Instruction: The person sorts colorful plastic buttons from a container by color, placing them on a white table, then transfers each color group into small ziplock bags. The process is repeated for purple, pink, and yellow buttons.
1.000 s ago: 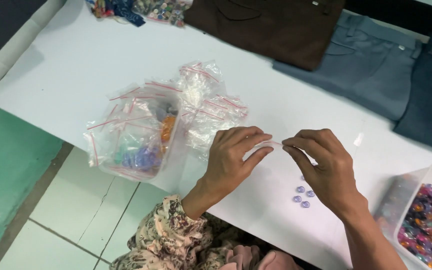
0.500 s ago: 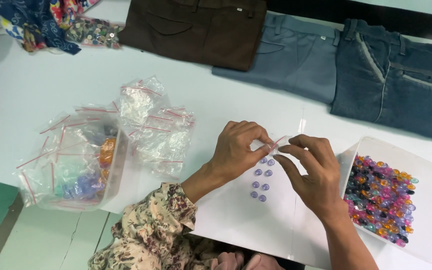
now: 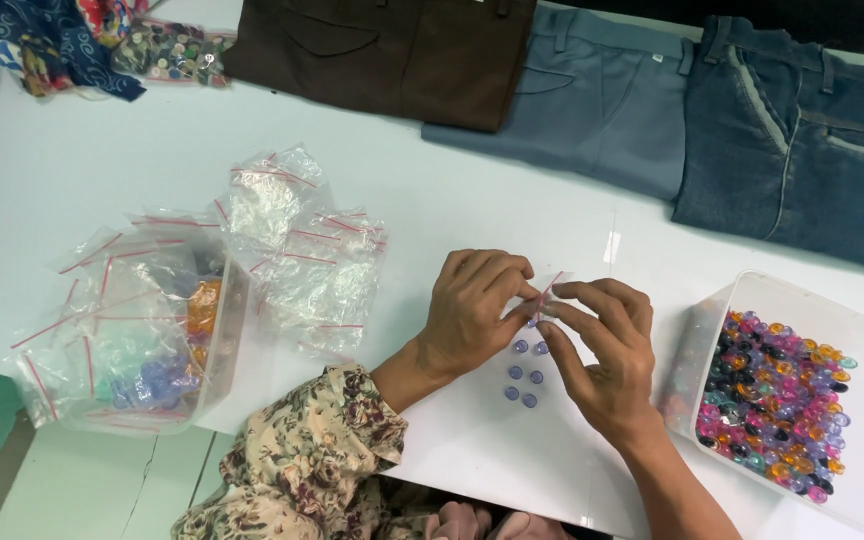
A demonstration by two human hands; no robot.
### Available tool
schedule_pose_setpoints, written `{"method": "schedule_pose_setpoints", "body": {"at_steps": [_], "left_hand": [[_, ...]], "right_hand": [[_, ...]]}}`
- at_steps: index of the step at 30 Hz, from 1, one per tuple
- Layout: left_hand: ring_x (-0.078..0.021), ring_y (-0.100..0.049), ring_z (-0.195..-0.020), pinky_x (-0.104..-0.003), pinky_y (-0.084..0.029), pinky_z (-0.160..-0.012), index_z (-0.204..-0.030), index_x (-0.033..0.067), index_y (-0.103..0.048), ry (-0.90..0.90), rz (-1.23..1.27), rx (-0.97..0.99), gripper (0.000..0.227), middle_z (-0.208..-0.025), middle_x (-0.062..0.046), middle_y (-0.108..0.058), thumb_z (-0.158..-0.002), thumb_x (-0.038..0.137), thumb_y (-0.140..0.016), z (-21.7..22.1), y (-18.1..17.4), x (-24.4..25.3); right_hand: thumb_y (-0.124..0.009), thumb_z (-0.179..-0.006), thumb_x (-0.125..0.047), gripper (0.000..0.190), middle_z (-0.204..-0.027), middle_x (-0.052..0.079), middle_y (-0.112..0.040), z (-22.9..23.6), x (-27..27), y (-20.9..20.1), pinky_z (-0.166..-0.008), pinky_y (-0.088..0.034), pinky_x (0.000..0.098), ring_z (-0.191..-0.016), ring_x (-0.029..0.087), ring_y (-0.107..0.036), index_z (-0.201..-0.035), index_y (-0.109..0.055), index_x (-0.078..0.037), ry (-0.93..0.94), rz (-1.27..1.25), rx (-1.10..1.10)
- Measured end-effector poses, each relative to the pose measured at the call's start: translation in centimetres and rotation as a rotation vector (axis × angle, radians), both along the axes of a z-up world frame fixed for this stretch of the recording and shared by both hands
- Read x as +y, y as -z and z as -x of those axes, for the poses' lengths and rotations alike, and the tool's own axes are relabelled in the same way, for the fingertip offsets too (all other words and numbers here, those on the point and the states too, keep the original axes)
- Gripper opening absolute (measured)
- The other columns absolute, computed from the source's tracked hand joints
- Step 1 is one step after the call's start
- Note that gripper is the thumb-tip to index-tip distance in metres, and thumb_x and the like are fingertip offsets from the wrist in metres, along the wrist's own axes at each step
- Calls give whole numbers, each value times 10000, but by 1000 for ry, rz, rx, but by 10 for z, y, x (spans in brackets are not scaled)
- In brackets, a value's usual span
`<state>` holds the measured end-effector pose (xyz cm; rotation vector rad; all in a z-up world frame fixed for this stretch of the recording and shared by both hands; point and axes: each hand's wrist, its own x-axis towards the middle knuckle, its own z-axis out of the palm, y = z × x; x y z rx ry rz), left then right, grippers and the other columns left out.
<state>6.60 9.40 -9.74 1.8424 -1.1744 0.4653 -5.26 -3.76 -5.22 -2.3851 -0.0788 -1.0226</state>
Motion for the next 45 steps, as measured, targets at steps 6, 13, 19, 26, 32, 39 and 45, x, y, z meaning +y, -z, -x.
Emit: {"method": "schedule_pose_setpoints", "body": {"at_steps": [6, 13, 19, 26, 32, 39, 45], "left_hand": [[-396, -417, -1404, -620, -264, -1146, -1422, 99, -510, 286, -99, 397, 694, -1375, -128, -556, -814, 228, -820, -6, -16, 6], [-403, -537, -1322, -708, -162, -1162, -1357, 53, -585, 600, -160, 634, 614, -1266, -168, -657, -839, 266, -836, -21, -30, 19], [-370, -620, -1229, -700, -148, -1160, -1331, 32, -596, 656, -196, 703, 614, -1201, -179, -707, -837, 297, -846, -36, -38, 28], [-314, -591, -1266, -626, -232, -1178, -1298, 93, -634, 471, -194, 840, 606, -1201, -109, -696, -802, 331, -885, -56, -32, 32], [-326, -587, -1259, -611, -286, -1166, -1262, 66, -656, 458, -217, 842, 581, -1195, -136, -672, -791, 310, -892, -52, -28, 28], [-329, -587, -1246, -604, -317, -1164, -1269, 26, -643, 469, -234, 828, 583, -1188, -164, -651, -810, 301, -875, -51, -29, 27], [-320, -591, -1237, -600, -338, -1148, -1269, 26, -646, 485, -242, 812, 573, -1183, -159, -639, -819, 302, -870, -47, -30, 28]], "right_hand": [[-717, -939, -172, 75, -1077, 19, -755, 1, -7, 16, -1000, -394, 378, -1121, 257, -584, -980, -779, -157, -4, 92, 2], [-695, -887, -119, 115, -926, -11, -748, 2, -7, 16, -955, -408, 380, -987, 249, -594, -943, -780, -173, -74, 104, 2], [-682, -878, -11, 205, -999, 98, -778, -1, -7, 13, -898, -518, 379, -959, 275, -652, -1036, -794, -79, -166, -60, -33], [-720, -975, 47, 189, -1015, 140, -714, -10, -23, 24, -761, -551, 350, -883, 253, -684, -1154, -756, -3, 83, -244, 201], [-765, -924, -32, 205, -992, 201, -712, -18, -19, 28, -768, -581, 370, -905, 325, -722, -1126, -777, 5, 127, -220, 488], [-783, -893, -23, 159, -929, 158, -692, -18, -25, 46, -737, -579, 318, -896, 272, -700, -1050, -796, 1, 123, -99, 529], [-780, -953, -39, 190, -946, 94, -657, -13, -30, 38, -728, -548, 300, -837, 200, -660, -1142, -789, -64, 84, -243, 288]]}}
